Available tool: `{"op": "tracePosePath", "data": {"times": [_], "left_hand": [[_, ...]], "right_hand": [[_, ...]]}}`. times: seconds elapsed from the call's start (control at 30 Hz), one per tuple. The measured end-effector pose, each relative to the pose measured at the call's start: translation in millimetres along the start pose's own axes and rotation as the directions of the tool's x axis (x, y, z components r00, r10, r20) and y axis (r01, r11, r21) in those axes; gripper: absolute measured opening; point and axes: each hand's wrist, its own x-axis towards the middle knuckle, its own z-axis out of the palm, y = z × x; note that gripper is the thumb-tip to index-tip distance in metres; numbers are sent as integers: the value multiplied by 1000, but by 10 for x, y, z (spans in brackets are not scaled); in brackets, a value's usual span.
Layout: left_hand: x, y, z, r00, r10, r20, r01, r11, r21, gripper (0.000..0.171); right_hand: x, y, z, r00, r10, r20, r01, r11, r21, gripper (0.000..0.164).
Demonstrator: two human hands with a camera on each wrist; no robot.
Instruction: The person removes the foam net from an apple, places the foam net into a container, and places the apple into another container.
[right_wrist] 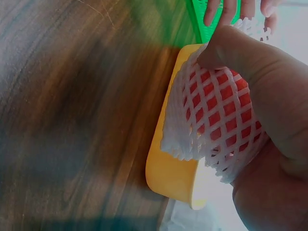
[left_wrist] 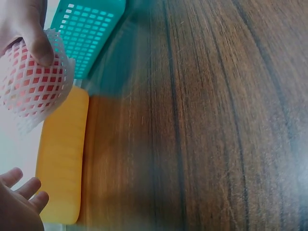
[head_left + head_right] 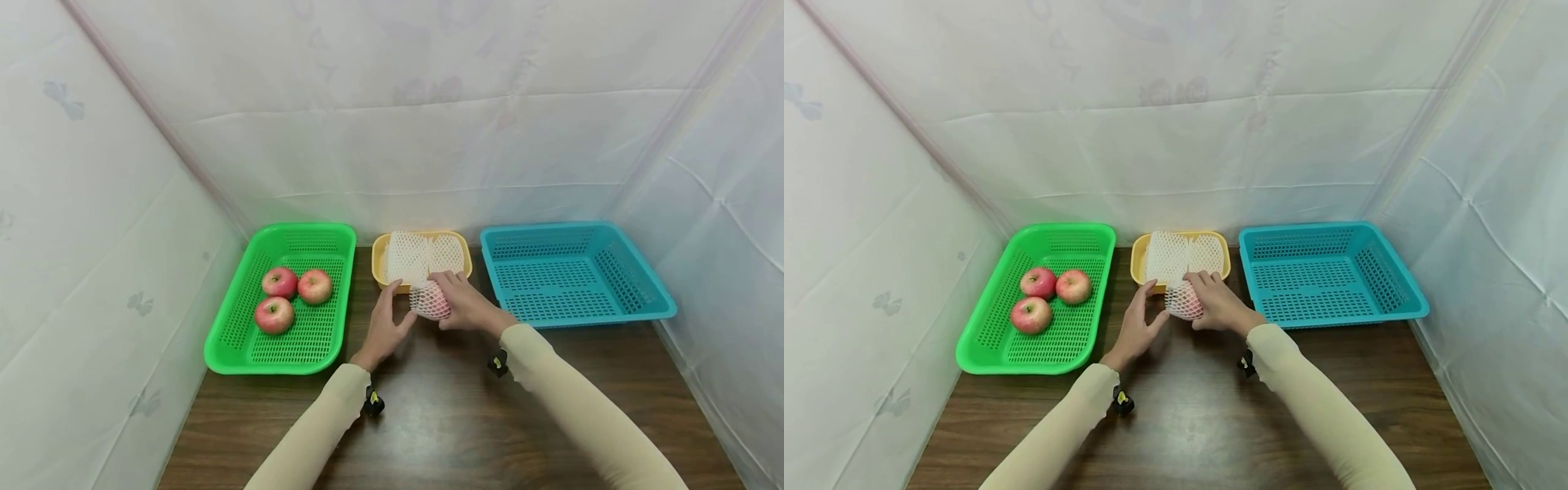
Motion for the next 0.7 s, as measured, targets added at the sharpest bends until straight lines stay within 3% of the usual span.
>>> {"op": "tracePosePath", "data": {"times": [0.47, 0.7], "left_hand": [[-66, -42, -49, 1000, 5, 2, -5, 1000, -28, 67], [-104, -35, -73, 999, -35, 11, 35, 999, -25, 67]], "right_hand": [[14, -32, 124, 1000, -14, 14, 14, 1000, -16, 96], [0, -29, 209, 999, -51, 14, 51, 998, -44, 94]]}}
